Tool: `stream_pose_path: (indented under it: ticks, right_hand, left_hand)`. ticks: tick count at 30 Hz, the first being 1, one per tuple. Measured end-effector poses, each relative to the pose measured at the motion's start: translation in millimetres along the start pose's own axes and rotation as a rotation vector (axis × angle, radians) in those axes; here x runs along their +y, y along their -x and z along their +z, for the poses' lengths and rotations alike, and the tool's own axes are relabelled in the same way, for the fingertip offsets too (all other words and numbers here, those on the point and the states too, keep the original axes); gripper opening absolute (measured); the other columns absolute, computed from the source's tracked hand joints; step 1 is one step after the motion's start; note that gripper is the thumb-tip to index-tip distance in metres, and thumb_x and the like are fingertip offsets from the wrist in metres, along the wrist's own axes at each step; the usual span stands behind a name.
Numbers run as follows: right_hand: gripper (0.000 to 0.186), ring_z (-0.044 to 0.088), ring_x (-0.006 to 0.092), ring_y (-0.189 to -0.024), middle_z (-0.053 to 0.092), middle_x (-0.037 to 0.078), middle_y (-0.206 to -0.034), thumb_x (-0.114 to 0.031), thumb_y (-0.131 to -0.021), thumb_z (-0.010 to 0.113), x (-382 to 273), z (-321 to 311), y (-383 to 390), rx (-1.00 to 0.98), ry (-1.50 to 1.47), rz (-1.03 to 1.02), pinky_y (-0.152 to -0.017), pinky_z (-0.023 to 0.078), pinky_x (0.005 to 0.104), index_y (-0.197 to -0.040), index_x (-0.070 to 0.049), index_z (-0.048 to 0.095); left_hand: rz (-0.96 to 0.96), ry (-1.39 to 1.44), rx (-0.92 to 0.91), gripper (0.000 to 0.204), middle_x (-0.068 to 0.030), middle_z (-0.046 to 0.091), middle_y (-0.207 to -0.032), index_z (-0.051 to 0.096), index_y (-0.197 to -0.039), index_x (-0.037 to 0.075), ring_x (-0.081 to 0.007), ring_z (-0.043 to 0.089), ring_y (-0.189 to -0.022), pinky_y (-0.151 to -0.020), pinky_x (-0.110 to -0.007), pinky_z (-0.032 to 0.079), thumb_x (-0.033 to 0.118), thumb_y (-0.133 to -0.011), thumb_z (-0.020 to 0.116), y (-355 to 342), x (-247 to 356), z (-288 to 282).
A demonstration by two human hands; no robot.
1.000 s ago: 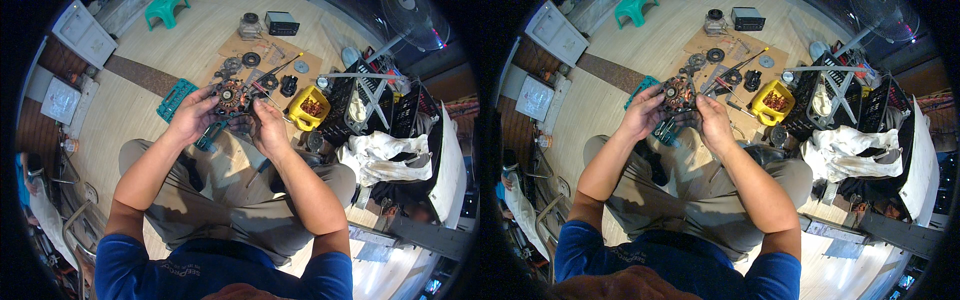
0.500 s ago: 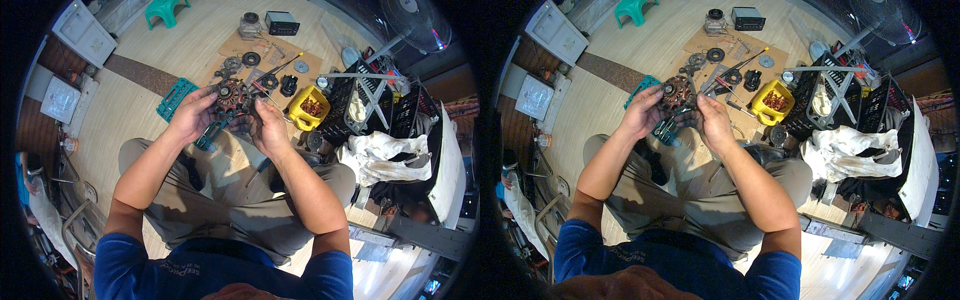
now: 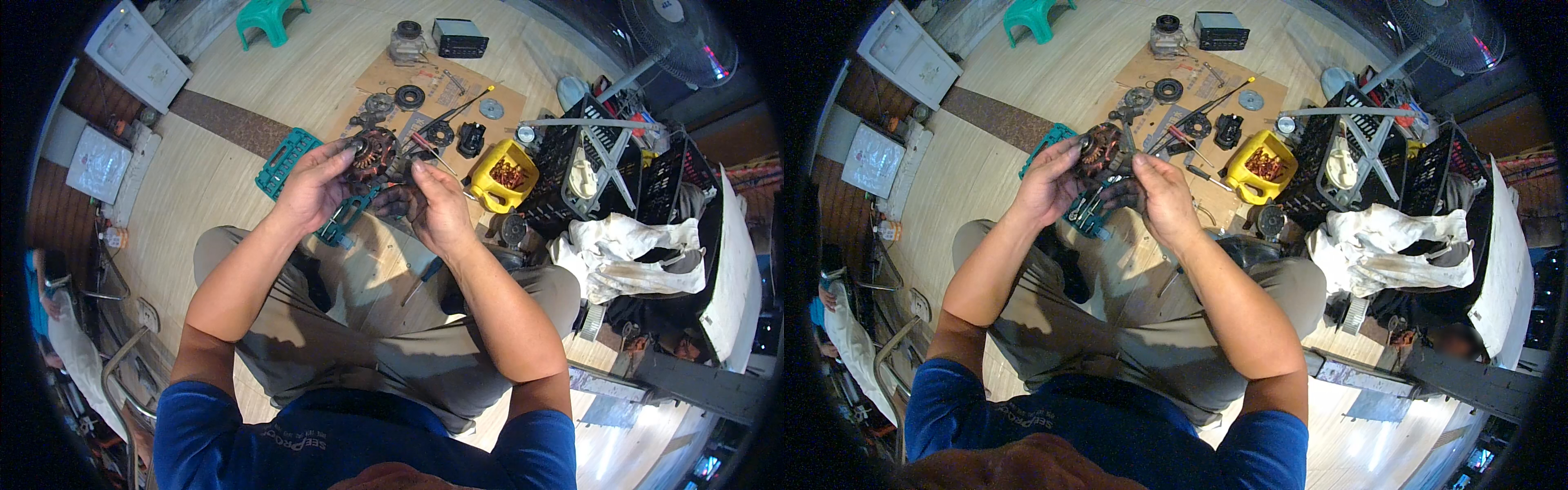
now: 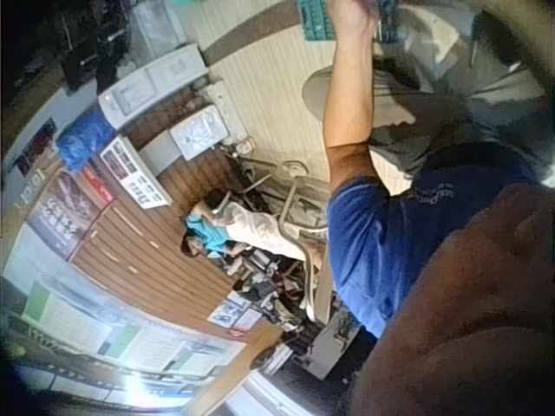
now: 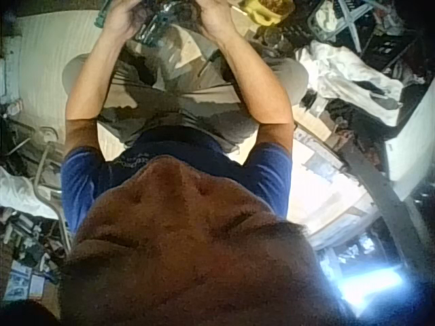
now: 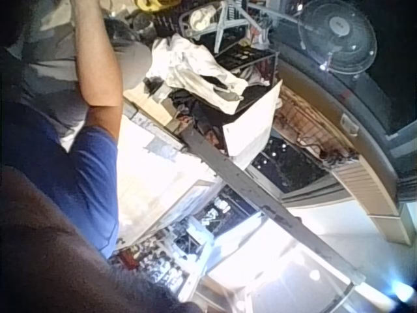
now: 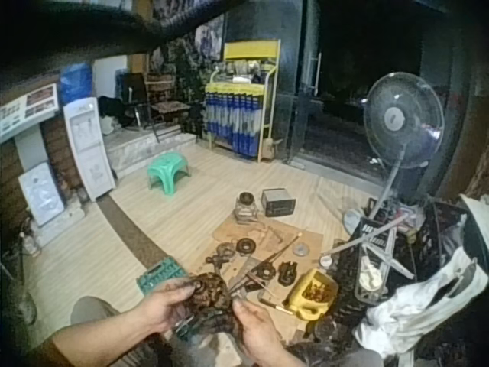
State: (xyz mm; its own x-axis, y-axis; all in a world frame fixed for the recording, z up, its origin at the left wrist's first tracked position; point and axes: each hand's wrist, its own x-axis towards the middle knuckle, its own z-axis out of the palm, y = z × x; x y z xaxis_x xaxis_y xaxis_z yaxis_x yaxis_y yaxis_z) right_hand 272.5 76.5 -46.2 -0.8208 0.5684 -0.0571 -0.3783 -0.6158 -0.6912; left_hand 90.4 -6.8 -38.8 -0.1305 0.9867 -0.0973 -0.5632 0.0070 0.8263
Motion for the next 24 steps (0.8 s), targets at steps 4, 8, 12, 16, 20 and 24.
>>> stream_pose_path:
  ticks: [4,8,12,16,20,24]
  right_hand:
    - [0.035,0.067,0.0289,-0.083,0.065,0.018,-0.105,-0.025,-0.099,0.047,2,0,-1,0.005,0.015,0.003,-0.071,0.057,0.0393,-0.115,0.005,0.056]
    - [0.032,0.067,0.0251,-0.081,0.066,0.016,-0.101,-0.021,-0.099,0.047,1,1,0,0.027,0.048,0.034,-0.072,0.057,0.0365,-0.113,0.005,0.056]
    - [0.027,0.066,0.0162,-0.079,0.067,0.013,-0.097,-0.015,-0.095,0.054,-4,5,-3,0.109,0.299,0.058,-0.074,0.054,0.0289,-0.114,0.004,0.056]
    - [0.031,0.065,0.0210,-0.072,0.066,0.013,-0.092,-0.012,-0.089,0.063,-9,1,-5,0.194,0.999,-0.060,-0.069,0.052,0.0293,-0.117,0.000,0.056]
    - [0.037,0.064,0.0238,-0.082,0.065,0.017,-0.094,-0.010,-0.083,0.070,-8,2,-8,0.234,1.171,-0.523,-0.076,0.051,0.0322,-0.117,-0.001,0.058]
    - [0.036,0.061,0.0120,-0.089,0.066,0.009,-0.097,-0.006,-0.085,0.069,-15,1,-5,0.152,1.173,-0.362,-0.080,0.049,0.0257,-0.118,0.000,0.057]
  left_hand:
    - [-0.008,0.005,-0.002,0.043,-0.0152,0.061,-0.118,0.048,-0.126,-0.006,-0.0243,0.060,-0.108,-0.096,-0.040,0.048,0.024,-0.095,0.052,1,1,1]
    - [-0.043,0.012,-0.039,0.043,-0.0143,0.063,-0.115,0.050,-0.123,-0.003,-0.0252,0.061,-0.106,-0.094,-0.043,0.050,0.029,-0.095,0.052,1,2,0]
    - [-0.202,0.134,0.101,0.043,-0.0108,0.065,-0.109,0.056,-0.120,0.005,-0.0223,0.064,-0.096,-0.084,-0.039,0.053,0.039,-0.094,0.053,-1,-9,-14]
    - [-0.368,0.210,0.106,0.044,-0.0015,0.067,-0.097,0.063,-0.114,0.017,-0.0157,0.062,-0.080,-0.067,-0.030,0.048,0.052,-0.090,0.054,0,-14,-16]
    - [-0.393,0.207,0.203,0.045,0.0012,0.066,-0.087,0.064,-0.113,0.020,-0.0138,0.060,-0.072,-0.059,-0.029,0.044,0.057,-0.090,0.051,1,-9,3]
    - [-0.464,0.208,-0.016,0.053,-0.0053,0.067,-0.080,0.063,-0.110,0.014,-0.0151,0.063,-0.063,-0.050,-0.031,0.048,0.058,-0.095,0.037,3,-10,-2]
